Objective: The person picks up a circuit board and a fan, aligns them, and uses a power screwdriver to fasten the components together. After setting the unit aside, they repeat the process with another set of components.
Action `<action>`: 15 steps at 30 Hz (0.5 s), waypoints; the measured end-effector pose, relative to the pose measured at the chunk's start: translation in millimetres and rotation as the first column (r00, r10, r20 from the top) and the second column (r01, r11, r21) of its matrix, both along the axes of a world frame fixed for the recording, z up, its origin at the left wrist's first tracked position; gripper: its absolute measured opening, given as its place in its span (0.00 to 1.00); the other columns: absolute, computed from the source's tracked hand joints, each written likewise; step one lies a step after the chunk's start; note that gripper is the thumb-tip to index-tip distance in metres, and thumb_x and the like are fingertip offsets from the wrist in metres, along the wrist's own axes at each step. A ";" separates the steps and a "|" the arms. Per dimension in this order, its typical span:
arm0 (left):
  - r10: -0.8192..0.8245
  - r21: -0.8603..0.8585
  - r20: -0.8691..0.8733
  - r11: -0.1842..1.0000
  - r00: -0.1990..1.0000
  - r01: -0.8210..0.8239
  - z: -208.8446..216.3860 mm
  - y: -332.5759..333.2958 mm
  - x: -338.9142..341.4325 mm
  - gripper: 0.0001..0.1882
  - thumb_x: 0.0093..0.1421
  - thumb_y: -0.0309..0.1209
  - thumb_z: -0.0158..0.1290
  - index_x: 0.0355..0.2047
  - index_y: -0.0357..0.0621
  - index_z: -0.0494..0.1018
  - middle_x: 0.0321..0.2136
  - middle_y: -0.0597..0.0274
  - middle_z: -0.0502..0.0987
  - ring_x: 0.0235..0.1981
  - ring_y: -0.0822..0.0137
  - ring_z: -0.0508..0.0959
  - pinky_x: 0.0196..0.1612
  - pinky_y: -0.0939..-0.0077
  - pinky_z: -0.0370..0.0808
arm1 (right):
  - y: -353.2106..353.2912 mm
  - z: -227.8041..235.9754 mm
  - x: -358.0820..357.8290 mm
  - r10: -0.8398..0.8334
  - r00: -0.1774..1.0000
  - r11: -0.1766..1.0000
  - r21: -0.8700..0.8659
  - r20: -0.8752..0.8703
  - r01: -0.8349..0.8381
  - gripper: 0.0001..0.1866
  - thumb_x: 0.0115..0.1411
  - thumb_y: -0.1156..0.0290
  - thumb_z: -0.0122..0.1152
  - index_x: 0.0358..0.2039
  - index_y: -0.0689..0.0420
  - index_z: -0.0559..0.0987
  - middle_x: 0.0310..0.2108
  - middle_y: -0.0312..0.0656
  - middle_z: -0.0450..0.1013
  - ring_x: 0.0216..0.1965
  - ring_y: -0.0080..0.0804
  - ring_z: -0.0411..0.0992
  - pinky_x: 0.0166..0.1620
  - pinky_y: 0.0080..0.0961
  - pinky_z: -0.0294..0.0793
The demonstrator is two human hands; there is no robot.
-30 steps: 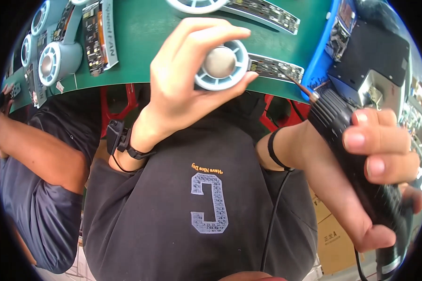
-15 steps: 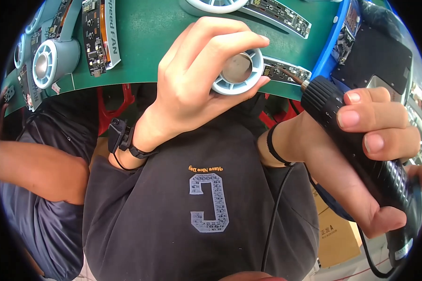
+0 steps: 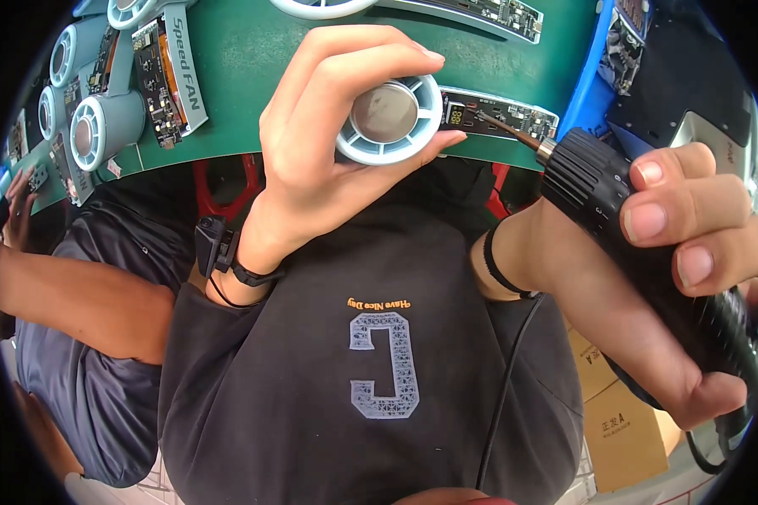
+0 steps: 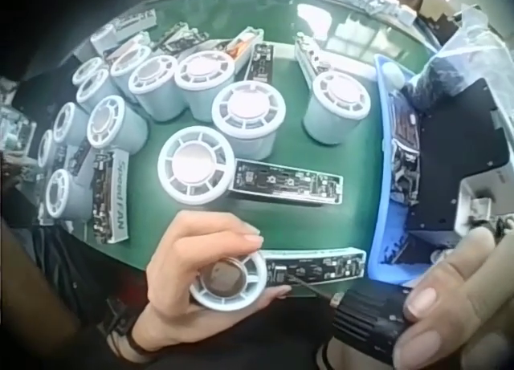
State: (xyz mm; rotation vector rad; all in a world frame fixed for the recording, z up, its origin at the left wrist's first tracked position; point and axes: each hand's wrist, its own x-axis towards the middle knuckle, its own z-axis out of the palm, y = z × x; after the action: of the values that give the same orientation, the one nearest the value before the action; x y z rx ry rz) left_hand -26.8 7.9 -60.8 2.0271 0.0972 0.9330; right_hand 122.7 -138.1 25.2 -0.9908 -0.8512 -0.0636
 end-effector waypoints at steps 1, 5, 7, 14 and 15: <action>-0.003 -0.007 0.003 1.000 1.000 0.003 -0.6 0.5 -0.1 0.37 0.42 0.23 0.77 0.53 0.36 0.74 0.48 0.48 0.77 0.47 0.57 0.79 0.49 0.70 0.78 | 3.8 -2.7 -2.6 0.000 1.000 1.000 0.024 -0.020 0.000 0.28 0.65 0.39 0.53 0.45 0.54 0.69 0.24 0.32 0.64 0.16 0.23 0.63 0.23 0.25 0.62; 0.031 0.000 -0.044 1.000 0.999 -0.031 17.7 -3.1 -0.8 0.31 0.42 0.28 0.77 0.48 0.39 0.78 0.49 0.48 0.77 0.47 0.56 0.79 0.49 0.65 0.78 | 5.7 0.2 -12.1 0.049 0.994 0.990 0.135 -0.097 -0.036 0.27 0.64 0.40 0.54 0.45 0.54 0.69 0.24 0.31 0.64 0.16 0.22 0.63 0.24 0.25 0.62; 0.046 0.073 -0.059 0.996 0.997 -0.042 29.9 -6.2 -5.2 0.29 0.42 0.30 0.77 0.45 0.41 0.80 0.48 0.49 0.78 0.48 0.56 0.79 0.50 0.63 0.77 | -7.5 13.6 -21.9 0.072 0.988 0.981 0.189 -0.135 -0.046 0.27 0.64 0.41 0.55 0.44 0.54 0.69 0.24 0.31 0.64 0.17 0.22 0.63 0.24 0.25 0.62; 0.083 0.293 -0.059 0.954 0.995 -0.062 29.4 -14.4 -19.5 0.16 0.43 0.37 0.73 0.34 0.51 0.85 0.44 0.57 0.81 0.49 0.54 0.77 0.54 0.57 0.75 | 10.5 6.5 -32.2 0.108 0.983 0.949 0.309 -0.151 -0.056 0.26 0.63 0.42 0.57 0.43 0.54 0.68 0.24 0.30 0.65 0.17 0.21 0.63 0.26 0.24 0.63; 0.095 0.316 -0.080 0.947 0.992 -0.065 30.6 -12.8 -21.0 0.16 0.44 0.36 0.73 0.34 0.52 0.85 0.44 0.58 0.82 0.49 0.54 0.77 0.54 0.57 0.74 | 11.1 5.5 -30.1 0.110 0.985 0.945 0.320 -0.135 -0.062 0.26 0.63 0.42 0.58 0.43 0.54 0.68 0.24 0.29 0.65 0.18 0.21 0.63 0.27 0.24 0.63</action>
State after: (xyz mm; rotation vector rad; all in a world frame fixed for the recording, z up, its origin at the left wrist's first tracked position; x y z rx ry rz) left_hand -47.8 -4.9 -30.1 2.3770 0.0880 0.9501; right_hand 92.6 -127.0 30.7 -0.6484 -0.7166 -0.0469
